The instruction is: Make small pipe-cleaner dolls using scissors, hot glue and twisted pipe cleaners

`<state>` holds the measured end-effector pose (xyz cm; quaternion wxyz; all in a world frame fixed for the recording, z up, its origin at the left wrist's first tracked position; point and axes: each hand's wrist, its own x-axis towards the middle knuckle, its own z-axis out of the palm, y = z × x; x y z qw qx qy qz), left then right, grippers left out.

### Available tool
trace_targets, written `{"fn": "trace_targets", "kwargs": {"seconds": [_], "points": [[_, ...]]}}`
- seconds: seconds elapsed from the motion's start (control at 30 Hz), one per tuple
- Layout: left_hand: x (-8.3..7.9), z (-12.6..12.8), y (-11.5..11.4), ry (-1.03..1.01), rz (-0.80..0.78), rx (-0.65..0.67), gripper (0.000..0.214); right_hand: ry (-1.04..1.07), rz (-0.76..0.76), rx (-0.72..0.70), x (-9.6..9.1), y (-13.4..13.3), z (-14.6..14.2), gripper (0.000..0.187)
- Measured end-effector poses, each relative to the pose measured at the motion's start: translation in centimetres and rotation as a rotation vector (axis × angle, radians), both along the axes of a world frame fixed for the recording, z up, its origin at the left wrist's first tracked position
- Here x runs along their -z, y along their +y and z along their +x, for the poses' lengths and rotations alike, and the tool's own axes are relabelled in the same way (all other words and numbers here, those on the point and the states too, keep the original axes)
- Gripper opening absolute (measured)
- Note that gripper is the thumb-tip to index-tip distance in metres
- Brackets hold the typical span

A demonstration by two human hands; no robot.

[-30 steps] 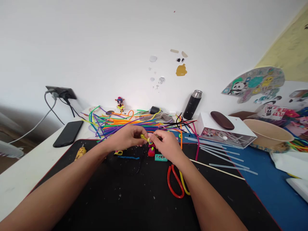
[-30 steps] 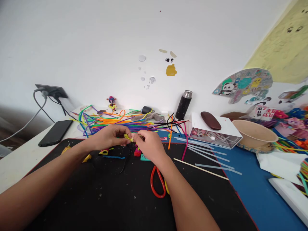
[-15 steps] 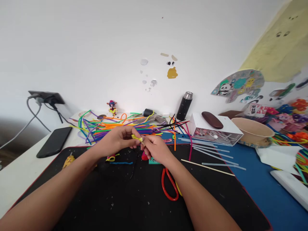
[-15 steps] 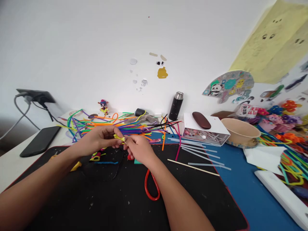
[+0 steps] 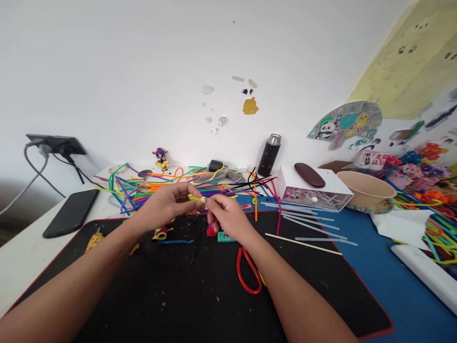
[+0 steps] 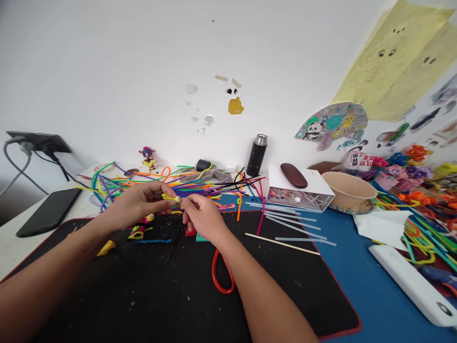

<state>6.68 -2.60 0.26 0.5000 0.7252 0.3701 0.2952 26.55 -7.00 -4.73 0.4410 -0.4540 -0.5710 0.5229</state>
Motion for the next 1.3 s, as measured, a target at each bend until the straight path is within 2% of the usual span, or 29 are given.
{"fn": "trace_targets", "kwargs": {"seconds": [0.2, 0.33, 0.53, 0.77, 0.97, 1.13, 1.3], "points": [[0.1, -0.2, 0.3, 0.03, 0.033, -0.022, 0.04, -0.001, 0.0, 0.009, -0.4, -0.2, 0.1, 0.029], [0.2, -0.1, 0.3, 0.062, 0.097, -0.023, 0.037, -0.116, 0.058, 0.047, 0.1, -0.2, 0.3, 0.027], [0.6, 0.0, 0.2, 0.181, 0.257, -0.069, 0.026, -0.241, 0.144, 0.047, 1.0, -0.1, 0.1, 0.027], [0.1, 0.1, 0.0, 0.354, 0.478, -0.068, 0.019, -0.326, 0.136, 0.065, 0.4, -0.4, 0.0, 0.025], [0.5, 0.1, 0.2, 0.402, 0.545, -0.045, 0.022, -0.415, 0.203, 0.049, 0.4, -0.5, 0.0, 0.021], [0.5, 0.1, 0.2, 0.424, 0.525, -0.038, 0.02, -0.477, 0.218, 0.022, 0.3, -0.8, -0.1, 0.019], [0.5, 0.2, 0.2, 0.441, 0.52, -0.014, 0.022, -0.608, 0.282, 0.067, -0.2, -0.9, -0.1, 0.018]]}}
